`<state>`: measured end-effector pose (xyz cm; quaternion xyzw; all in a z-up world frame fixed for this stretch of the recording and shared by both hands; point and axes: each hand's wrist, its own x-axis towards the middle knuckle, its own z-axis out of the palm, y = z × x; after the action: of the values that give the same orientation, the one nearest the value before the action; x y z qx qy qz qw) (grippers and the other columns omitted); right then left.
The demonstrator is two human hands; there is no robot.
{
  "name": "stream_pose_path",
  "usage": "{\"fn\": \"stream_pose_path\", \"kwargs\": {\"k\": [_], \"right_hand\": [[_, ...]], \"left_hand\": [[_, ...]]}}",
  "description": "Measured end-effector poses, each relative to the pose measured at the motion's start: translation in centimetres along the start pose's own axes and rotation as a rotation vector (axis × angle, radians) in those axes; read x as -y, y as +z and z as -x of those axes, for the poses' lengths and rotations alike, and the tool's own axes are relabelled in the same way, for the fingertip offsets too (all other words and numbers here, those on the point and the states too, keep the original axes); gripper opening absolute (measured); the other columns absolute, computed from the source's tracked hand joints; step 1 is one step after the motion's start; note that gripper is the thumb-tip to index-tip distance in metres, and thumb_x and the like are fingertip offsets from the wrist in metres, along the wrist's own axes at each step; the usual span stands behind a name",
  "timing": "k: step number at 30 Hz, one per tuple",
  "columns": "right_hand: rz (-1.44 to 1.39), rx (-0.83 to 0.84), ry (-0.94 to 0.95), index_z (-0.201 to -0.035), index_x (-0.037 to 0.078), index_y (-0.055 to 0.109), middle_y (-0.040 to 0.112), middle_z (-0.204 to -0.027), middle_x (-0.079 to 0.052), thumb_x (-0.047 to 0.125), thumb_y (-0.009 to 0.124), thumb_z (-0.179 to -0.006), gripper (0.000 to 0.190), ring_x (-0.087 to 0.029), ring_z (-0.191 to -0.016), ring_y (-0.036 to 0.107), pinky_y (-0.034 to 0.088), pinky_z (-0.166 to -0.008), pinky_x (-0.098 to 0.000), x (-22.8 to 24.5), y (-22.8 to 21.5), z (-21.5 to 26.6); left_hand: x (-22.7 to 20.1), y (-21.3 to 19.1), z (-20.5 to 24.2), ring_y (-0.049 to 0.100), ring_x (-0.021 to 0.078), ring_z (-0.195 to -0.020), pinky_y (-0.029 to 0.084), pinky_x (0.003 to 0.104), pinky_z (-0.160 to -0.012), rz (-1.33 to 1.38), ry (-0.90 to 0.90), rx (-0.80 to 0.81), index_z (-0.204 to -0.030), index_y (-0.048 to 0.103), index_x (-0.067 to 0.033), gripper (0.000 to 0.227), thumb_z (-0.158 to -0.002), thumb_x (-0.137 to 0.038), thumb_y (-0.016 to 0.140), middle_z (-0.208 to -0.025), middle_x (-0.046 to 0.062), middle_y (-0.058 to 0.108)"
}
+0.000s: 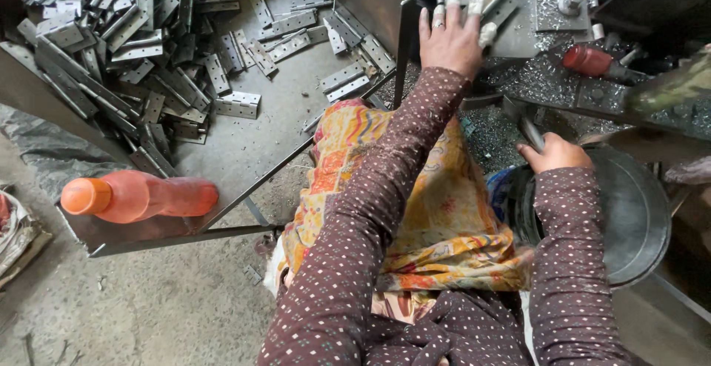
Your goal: The person sits on the floor and repeatedly places small metal brackets into a punch press machine. They operate the lever to punch holes in each bracket, then remove and set the finished pieces aside. The process is repeated continuously throughout the clip.
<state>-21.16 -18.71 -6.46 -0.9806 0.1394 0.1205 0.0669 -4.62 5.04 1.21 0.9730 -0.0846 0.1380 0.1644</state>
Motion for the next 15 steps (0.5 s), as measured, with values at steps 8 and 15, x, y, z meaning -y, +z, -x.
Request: {"fn": "stream_pose_path", "kwargs": {"k": [8, 15], "right_hand": [[-0.001, 0.100, 0.010, -0.106, 0.003, 0.073, 0.073, -0.095, -0.027, 0.064, 0.067, -0.091, 0.064, -0.047, -0.087, 0.071, 0.054, -0.081, -0.0544, 0.6, -2.8, -1.3], [0.099, 0.129, 0.013, -0.106, 0.002, 0.075, 0.074, -0.094, -0.026, 0.068, 0.066, -0.090, 0.069, -0.046, -0.088, 0.071, 0.054, -0.083, -0.0535, 2.2, -5.2, -1.5]], "left_hand": [[-0.2, 1.6, 1.3, 0.040, 0.0247, -0.145, 0.012, 0.052, -0.123, -0.121, 0.063, -0.097, -0.132, 0.059, -0.0076, 0.051, -0.092, -0.037, 0.048, -0.151, 0.011, 0.047], [-2.5, 2.9, 4.0, 0.042, 0.0270, -0.144, 0.015, 0.053, -0.126, -0.074, 0.249, -0.067, -0.125, 0.067, -0.0041, 0.042, -0.090, -0.022, 0.052, -0.147, 0.014, 0.052]]}}
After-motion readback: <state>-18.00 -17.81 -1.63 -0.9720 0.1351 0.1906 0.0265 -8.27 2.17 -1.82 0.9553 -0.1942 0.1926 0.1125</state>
